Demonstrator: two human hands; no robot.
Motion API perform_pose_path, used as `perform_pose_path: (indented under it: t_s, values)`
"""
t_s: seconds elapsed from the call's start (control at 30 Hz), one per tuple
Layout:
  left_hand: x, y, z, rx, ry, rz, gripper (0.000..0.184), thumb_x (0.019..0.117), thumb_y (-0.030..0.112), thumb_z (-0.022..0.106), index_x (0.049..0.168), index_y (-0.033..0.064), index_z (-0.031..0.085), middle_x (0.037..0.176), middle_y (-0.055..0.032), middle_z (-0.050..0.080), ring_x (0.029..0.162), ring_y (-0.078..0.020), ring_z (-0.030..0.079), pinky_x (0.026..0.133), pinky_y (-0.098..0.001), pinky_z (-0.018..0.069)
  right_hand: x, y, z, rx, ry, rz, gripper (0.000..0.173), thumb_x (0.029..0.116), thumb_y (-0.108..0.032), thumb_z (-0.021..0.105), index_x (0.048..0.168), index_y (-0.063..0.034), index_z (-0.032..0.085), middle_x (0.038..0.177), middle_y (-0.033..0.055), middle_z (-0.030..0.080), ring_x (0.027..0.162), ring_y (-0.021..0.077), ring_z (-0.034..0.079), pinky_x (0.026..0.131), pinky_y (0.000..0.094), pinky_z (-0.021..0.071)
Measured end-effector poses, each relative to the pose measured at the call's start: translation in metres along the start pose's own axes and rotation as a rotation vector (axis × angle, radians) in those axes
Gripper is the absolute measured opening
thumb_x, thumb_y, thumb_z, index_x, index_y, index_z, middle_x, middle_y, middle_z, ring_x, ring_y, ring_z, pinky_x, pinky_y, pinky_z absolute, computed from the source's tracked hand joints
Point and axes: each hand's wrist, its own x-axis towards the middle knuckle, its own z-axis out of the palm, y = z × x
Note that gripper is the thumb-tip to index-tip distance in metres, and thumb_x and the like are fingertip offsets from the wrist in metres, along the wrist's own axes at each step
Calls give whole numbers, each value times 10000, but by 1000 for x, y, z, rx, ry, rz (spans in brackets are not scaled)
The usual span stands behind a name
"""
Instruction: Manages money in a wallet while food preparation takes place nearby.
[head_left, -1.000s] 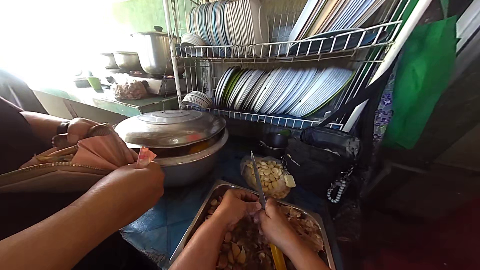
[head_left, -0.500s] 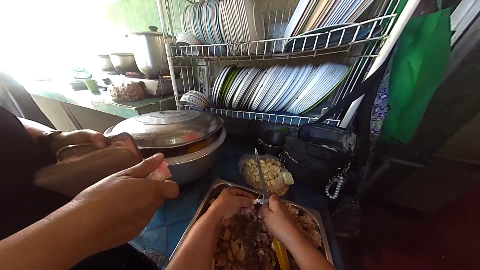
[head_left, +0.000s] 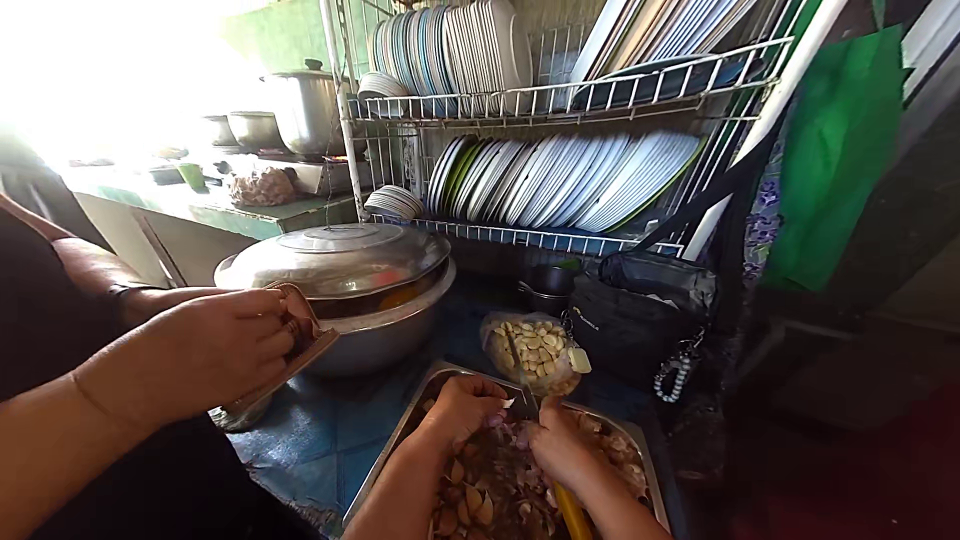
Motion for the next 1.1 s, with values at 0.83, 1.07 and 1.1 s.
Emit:
perform_pose_path:
  t_s: [0.83, 1.07, 1.1]
  values:
    - [-2, -1, 7, -88, -47, 26, 166, 917, -57, 699, 1074, -53, 645, 948, -109, 687, 797, -150, 704, 766, -280, 614, -4, -3, 9, 29, 63, -139, 257, 1074, -78, 406, 1322, -12, 405, 1021, 110, 648, 771, 176, 673, 722, 355, 571]
    - [-3, 0, 9, -171, -52, 17, 268, 908, -100, 680, 1162, -57, 606, 957, -109, 690, 786, -149, 694, 751, -278, 601, -4, -3, 8, 112, 77, -166, 235, 1078, -70, 397, 1301, -13, 438, 969, 91, 619, 739, 155, 651, 694, 325, 566]
    - [-3, 1, 9, -178, -54, 22, 270, 905, -102, 680, 1160, -56, 606, 962, -109, 689, 787, -148, 694, 752, -279, 601, -4, -2, 8, 131, 77, -166, 244, 1077, -71, 396, 1312, -15, 433, 961, 86, 616, 721, 150, 645, 676, 319, 563]
